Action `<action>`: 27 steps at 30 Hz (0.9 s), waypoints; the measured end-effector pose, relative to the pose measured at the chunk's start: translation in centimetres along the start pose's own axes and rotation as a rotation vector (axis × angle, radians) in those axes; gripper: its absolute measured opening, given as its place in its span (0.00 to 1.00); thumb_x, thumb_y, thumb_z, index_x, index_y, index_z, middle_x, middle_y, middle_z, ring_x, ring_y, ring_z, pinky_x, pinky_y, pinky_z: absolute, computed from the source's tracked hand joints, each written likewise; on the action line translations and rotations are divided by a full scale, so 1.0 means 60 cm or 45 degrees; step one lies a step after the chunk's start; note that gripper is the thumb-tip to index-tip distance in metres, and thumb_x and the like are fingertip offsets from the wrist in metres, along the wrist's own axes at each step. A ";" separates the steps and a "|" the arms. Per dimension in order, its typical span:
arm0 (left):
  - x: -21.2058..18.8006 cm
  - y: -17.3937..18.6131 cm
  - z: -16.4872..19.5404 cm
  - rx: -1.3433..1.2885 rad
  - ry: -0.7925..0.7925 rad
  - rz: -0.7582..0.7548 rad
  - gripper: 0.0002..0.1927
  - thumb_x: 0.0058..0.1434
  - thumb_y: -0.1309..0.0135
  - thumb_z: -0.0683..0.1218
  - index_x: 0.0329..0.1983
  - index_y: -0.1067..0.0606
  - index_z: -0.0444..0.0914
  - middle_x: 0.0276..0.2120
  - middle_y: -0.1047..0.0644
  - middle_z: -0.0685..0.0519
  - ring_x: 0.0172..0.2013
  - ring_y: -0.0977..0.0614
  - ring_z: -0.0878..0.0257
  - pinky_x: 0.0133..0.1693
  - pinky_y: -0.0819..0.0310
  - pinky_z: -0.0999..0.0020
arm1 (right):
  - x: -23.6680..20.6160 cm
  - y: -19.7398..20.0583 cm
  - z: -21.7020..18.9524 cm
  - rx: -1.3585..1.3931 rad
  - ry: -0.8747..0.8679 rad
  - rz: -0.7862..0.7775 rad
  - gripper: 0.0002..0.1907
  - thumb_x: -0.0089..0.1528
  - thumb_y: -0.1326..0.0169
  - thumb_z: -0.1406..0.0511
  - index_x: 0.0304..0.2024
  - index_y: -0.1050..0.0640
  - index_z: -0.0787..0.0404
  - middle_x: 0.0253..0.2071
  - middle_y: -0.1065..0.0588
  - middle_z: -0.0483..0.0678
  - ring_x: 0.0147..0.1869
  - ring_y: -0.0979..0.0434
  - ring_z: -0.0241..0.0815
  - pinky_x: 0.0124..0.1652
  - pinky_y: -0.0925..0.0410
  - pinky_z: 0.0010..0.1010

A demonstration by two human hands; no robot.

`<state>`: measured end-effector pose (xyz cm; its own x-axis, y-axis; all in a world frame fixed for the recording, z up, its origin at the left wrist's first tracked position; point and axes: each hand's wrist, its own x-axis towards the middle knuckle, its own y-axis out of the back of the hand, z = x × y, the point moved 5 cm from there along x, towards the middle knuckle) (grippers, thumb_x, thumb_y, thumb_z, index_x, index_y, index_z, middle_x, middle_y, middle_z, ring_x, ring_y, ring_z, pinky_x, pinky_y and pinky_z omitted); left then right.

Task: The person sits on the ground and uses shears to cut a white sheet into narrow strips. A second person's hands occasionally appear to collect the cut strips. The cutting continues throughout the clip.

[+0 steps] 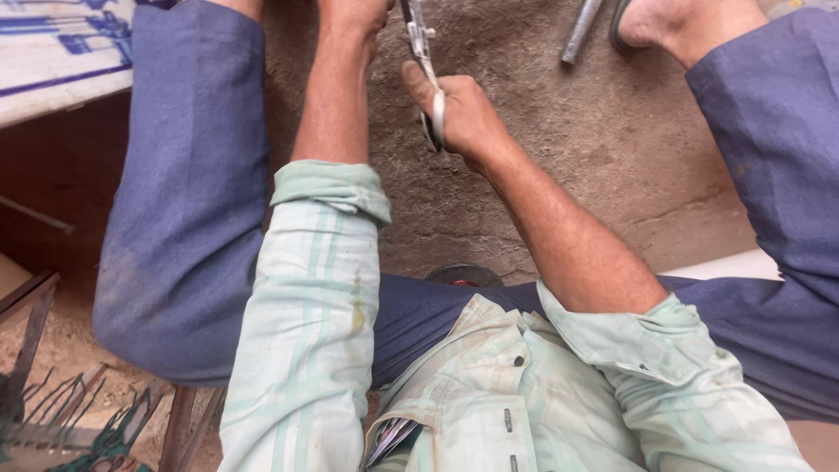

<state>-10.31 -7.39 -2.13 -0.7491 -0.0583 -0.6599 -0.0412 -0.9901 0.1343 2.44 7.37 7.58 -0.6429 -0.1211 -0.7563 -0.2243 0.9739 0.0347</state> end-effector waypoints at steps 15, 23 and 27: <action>0.007 0.018 -0.027 0.004 -0.011 0.000 0.05 0.64 0.45 0.41 0.32 0.24 0.35 0.22 0.26 0.55 0.22 0.25 0.68 0.22 0.32 0.69 | 0.027 0.007 -0.025 -0.025 0.171 0.054 0.41 0.57 0.58 0.27 0.20 0.29 0.54 0.16 0.32 0.40 0.19 0.28 0.31 0.18 0.31 0.27; -0.008 0.014 -0.023 -0.032 -0.016 0.005 0.06 0.65 0.46 0.41 0.32 0.24 0.36 0.21 0.27 0.56 0.21 0.27 0.69 0.21 0.34 0.69 | 0.041 0.024 -0.067 0.002 0.250 0.043 0.39 0.59 0.53 0.31 0.21 0.26 0.58 0.16 0.32 0.41 0.18 0.30 0.32 0.18 0.36 0.29; -0.067 0.024 -0.011 -0.144 -0.013 0.108 0.09 0.68 0.46 0.44 0.32 0.24 0.36 0.22 0.28 0.56 0.21 0.27 0.69 0.21 0.34 0.70 | 0.021 0.049 -0.093 0.024 0.333 0.089 0.35 0.60 0.50 0.35 0.23 0.25 0.57 0.17 0.31 0.40 0.19 0.29 0.31 0.19 0.33 0.28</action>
<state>-6.89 -8.68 0.24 -0.7537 -0.1414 -0.6419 0.0968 -0.9898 0.1043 -3.12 9.03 10.39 -0.8242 -0.0965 -0.5581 -0.1608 0.9847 0.0672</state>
